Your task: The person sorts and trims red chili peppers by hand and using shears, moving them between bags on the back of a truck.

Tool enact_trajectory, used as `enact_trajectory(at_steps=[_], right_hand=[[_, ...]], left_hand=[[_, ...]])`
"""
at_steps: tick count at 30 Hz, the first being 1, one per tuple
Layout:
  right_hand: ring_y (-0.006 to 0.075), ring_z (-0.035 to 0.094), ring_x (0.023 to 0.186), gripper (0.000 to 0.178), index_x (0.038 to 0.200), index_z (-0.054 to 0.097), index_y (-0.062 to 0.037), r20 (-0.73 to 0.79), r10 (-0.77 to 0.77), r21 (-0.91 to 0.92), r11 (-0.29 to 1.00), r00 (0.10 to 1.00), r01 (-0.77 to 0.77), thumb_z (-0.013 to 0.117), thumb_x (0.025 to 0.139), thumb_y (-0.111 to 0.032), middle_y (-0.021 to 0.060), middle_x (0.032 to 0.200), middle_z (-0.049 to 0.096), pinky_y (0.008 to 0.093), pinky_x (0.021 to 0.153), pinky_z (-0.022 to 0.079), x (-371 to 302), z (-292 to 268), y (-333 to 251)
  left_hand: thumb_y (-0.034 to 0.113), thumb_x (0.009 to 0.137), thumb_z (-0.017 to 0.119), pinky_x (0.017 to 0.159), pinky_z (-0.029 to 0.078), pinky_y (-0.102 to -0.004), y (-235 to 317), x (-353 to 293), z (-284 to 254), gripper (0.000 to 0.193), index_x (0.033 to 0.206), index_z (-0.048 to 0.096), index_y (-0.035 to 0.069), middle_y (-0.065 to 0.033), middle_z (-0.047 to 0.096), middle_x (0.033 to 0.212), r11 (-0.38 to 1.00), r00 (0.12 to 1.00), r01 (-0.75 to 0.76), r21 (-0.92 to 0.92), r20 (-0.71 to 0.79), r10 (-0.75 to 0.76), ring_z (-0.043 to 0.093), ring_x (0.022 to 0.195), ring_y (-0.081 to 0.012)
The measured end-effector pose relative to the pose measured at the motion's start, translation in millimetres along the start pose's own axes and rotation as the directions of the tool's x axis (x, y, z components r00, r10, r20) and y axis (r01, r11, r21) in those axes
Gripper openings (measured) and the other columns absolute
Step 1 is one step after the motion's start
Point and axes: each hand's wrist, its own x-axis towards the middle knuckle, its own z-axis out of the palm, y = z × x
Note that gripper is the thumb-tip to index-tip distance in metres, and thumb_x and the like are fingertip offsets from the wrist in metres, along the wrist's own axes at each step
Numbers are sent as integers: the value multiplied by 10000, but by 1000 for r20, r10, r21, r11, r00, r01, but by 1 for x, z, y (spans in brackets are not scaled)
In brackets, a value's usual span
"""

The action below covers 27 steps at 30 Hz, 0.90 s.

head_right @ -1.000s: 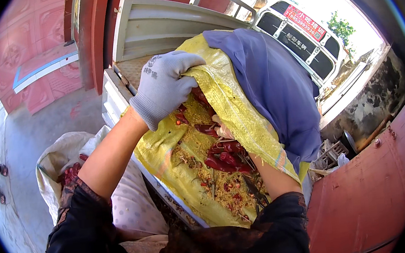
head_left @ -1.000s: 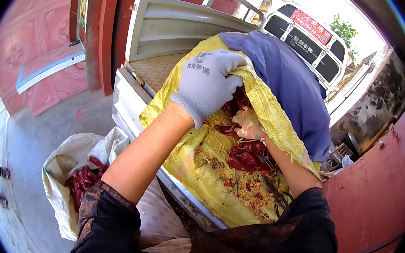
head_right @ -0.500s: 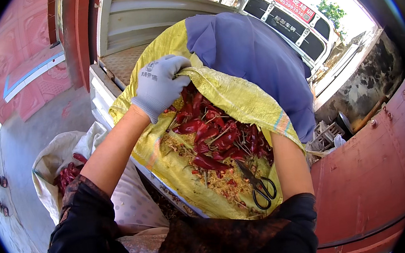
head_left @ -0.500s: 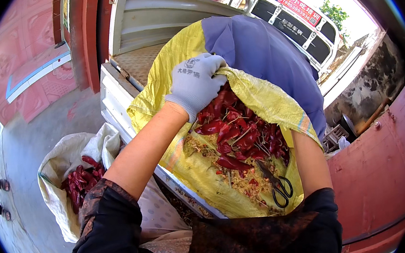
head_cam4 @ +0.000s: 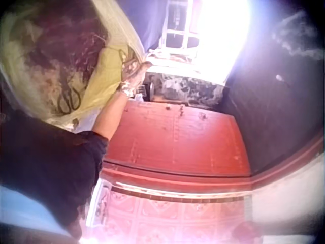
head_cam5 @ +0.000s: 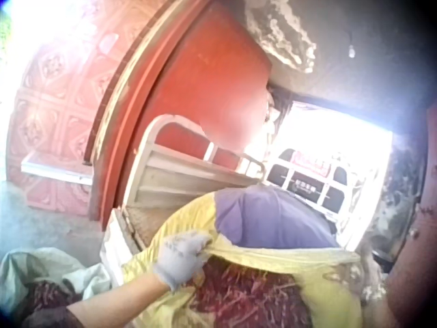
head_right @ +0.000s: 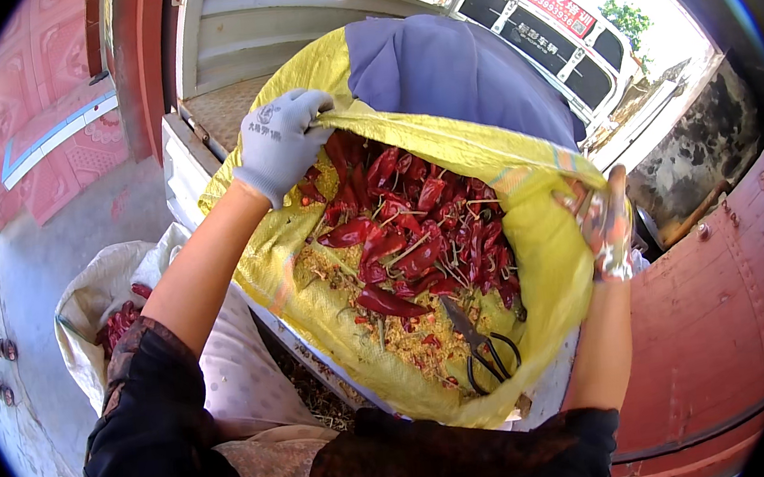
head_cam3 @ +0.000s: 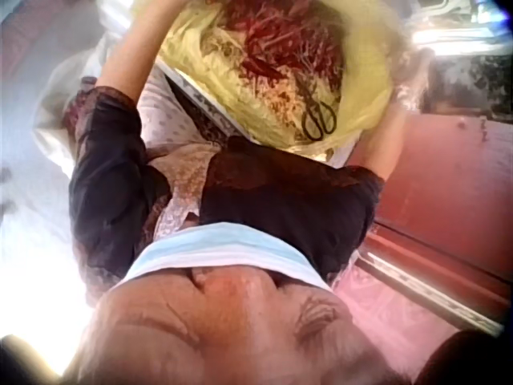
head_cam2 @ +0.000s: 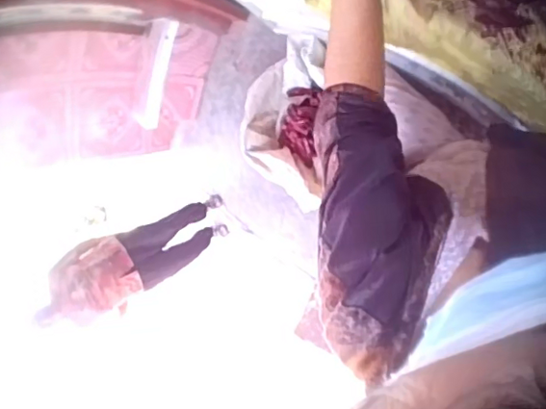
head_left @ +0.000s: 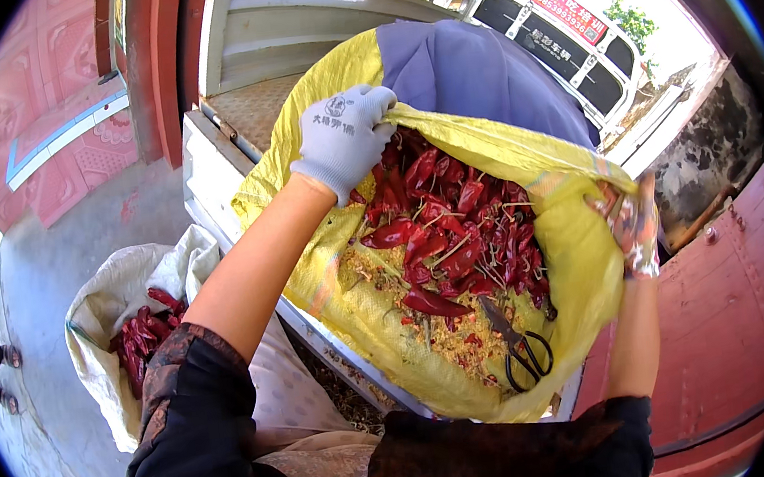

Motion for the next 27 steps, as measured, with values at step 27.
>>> enact_trajectory(at_steps=[27], right_hand=[[332,413,1241,789,1345,364,-27,-339,89,-927,-205,937,-316,616,775,-510,178,1331,447,384,1026,344,16,27,136]], left_hand=[[335,829,552,853,360,-381,21,-93,43,339,1105,571,139,-69,602,1038,997,807,-82,-12,586,74,534,1018,-235]])
